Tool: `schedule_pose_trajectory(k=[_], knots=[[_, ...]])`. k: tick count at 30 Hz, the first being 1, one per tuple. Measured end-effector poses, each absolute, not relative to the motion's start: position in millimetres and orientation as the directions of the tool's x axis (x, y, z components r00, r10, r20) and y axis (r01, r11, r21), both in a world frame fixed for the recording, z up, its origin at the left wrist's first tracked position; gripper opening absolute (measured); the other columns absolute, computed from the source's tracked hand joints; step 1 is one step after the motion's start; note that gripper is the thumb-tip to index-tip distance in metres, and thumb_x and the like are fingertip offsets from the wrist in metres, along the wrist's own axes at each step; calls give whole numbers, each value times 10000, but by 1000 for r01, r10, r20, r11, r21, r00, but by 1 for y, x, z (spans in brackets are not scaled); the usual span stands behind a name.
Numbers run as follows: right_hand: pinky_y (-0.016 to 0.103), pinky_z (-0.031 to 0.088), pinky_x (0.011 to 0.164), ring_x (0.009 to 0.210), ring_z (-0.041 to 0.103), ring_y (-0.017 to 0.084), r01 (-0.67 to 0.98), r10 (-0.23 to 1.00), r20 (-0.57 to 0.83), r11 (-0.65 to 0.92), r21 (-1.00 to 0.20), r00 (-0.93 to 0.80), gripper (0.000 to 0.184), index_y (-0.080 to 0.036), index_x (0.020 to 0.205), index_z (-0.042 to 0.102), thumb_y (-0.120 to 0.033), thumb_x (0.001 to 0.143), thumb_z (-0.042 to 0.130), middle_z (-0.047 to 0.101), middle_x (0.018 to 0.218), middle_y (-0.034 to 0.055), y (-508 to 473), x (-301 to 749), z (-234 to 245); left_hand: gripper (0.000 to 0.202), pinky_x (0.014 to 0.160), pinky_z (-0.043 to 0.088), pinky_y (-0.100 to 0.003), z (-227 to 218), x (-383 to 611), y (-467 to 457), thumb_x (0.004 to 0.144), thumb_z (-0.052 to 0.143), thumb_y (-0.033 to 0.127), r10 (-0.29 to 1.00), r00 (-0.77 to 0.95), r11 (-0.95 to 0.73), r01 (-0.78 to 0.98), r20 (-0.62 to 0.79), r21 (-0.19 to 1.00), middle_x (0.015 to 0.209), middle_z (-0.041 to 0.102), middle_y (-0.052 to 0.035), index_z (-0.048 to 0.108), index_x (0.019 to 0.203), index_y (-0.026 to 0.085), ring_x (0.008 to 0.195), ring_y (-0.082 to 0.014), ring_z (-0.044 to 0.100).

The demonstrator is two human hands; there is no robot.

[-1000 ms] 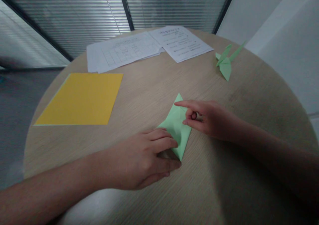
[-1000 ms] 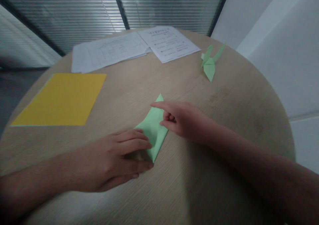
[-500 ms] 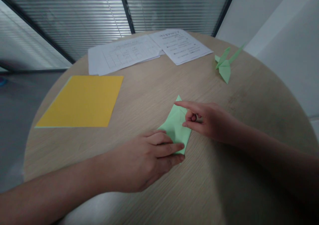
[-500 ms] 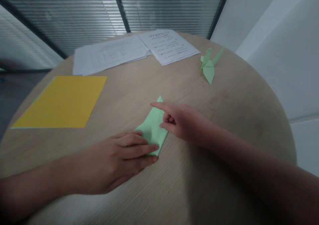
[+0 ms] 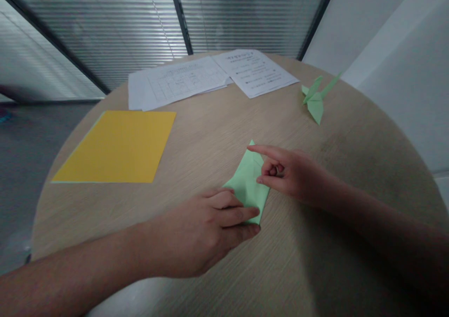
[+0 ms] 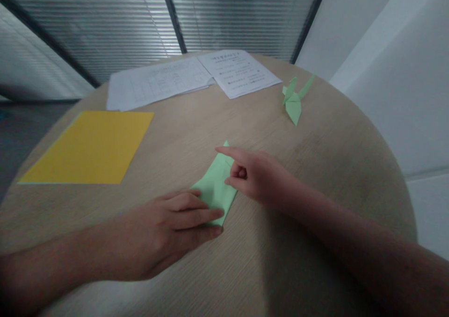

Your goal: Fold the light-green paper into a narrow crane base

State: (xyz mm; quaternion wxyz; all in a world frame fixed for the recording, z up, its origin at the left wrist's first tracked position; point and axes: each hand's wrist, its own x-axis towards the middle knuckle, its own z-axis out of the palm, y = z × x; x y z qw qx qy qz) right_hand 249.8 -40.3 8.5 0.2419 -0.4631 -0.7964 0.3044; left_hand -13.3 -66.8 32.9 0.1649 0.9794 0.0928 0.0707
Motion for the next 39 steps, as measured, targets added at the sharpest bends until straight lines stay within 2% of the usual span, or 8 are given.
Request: schedule_pose_trajectory(k=[6,15,30,33,37,39], knots=[[261,454,632,619,599,124,601,883,99,390,-698,-458,654,-178,1484,554,-127,854,722,686,730,-51,-41,251,11,345,1083,468,-427,34,-12,-66,1059,484,221,209,971,-931,160,118,327,1358,696,-77,671,1347,199,1146,-268,627],[255,454,630,613,599,123,609,877,109,410,-678,-468,676,-174,1495,549,-124,847,734,694,736,-49,-40,251,12,309,1117,459,-455,36,-15,-65,1040,560,292,220,971,-906,168,93,389,1352,669,-86,715,1306,266,1202,-282,610],[268,469,661,648,613,136,623,868,86,416,-663,-488,613,-183,1473,579,-148,873,699,704,762,-29,-40,251,15,316,1126,450,-462,44,-14,-65,984,653,346,222,972,-889,170,75,426,1318,672,-102,725,1281,267,1204,-298,611],[271,471,660,654,620,137,634,874,69,401,-662,-480,620,-185,1481,571,-149,875,696,704,768,-29,-41,250,16,392,1135,437,-476,43,-14,-66,989,623,362,209,976,-882,163,59,442,1323,674,-117,667,1356,233,1220,-310,598],[268,475,660,645,614,134,623,875,68,394,-676,-480,631,-187,1488,562,-149,872,696,699,757,-35,-41,250,14,614,1149,424,-481,40,-13,-67,956,648,385,234,968,-869,168,87,465,1418,638,-152,511,1502,141,1263,-325,582],[266,477,657,633,605,132,610,872,77,399,-685,-484,633,-192,1484,565,-151,867,700,702,757,-36,-40,250,13,641,1139,432,-482,39,-12,-68,945,673,433,249,964,-870,183,88,457,1391,653,-149,520,1496,144,1247,-330,594]])
